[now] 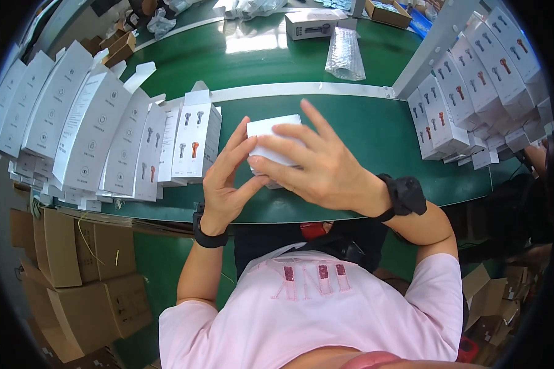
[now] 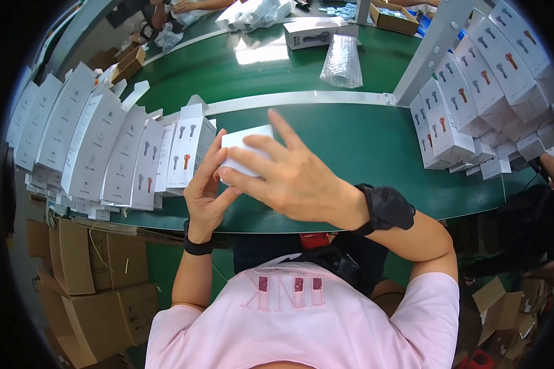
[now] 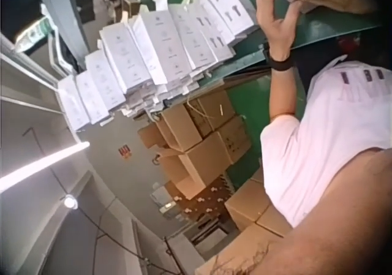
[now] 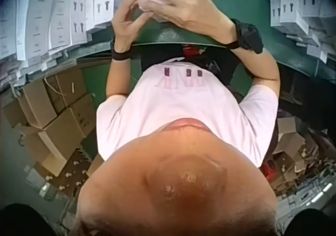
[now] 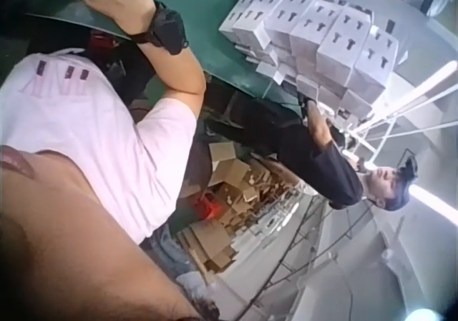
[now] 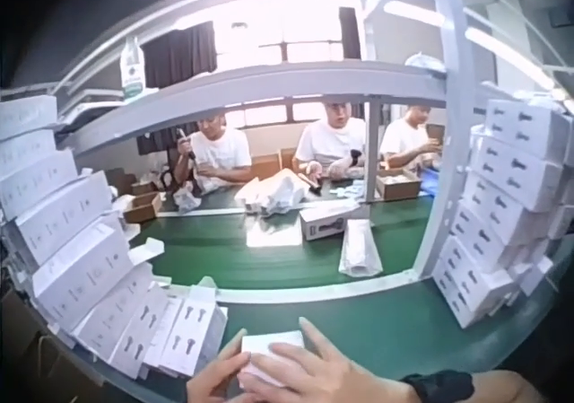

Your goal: Packaging small electronic products into white boxes and bubble wrap pouches at a factory workbench.

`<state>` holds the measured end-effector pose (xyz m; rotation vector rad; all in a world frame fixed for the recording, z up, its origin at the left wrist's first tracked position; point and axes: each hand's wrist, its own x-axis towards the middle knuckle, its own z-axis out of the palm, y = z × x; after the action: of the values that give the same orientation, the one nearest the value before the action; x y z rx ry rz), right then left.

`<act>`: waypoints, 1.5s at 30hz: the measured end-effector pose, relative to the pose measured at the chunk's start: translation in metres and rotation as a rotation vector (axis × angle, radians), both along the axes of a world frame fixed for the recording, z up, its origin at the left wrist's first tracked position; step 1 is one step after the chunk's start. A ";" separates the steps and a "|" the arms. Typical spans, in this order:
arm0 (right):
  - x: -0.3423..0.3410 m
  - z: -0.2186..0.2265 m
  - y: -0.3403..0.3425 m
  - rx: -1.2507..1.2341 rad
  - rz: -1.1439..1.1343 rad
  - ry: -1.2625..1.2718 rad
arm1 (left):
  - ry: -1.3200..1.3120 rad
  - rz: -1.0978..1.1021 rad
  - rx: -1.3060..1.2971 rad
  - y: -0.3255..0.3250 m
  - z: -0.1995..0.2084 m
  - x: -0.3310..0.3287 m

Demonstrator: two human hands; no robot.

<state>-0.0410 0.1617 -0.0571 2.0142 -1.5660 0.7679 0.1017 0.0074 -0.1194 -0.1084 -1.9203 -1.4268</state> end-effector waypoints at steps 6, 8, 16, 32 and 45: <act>-0.001 0.001 0.007 -0.006 0.040 0.042 | -0.088 0.006 -0.152 -0.002 0.012 0.000; -0.003 0.003 0.007 -0.015 0.076 -0.014 | -0.154 0.004 -0.132 0.005 0.025 0.006; -0.013 0.012 -0.007 0.020 0.152 -0.246 | -0.436 -0.042 -0.168 -0.007 0.072 0.001; -0.011 0.013 0.001 0.179 0.218 0.010 | -0.217 0.000 -0.282 -0.015 0.031 -0.002; -0.029 -0.004 0.020 0.149 0.151 -0.164 | -0.277 -0.012 -0.355 -0.024 0.044 0.000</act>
<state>-0.0696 0.1818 -0.0611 2.2477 -1.6174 0.9180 0.1015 -0.0162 -0.0753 -0.0914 -2.3926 -1.1410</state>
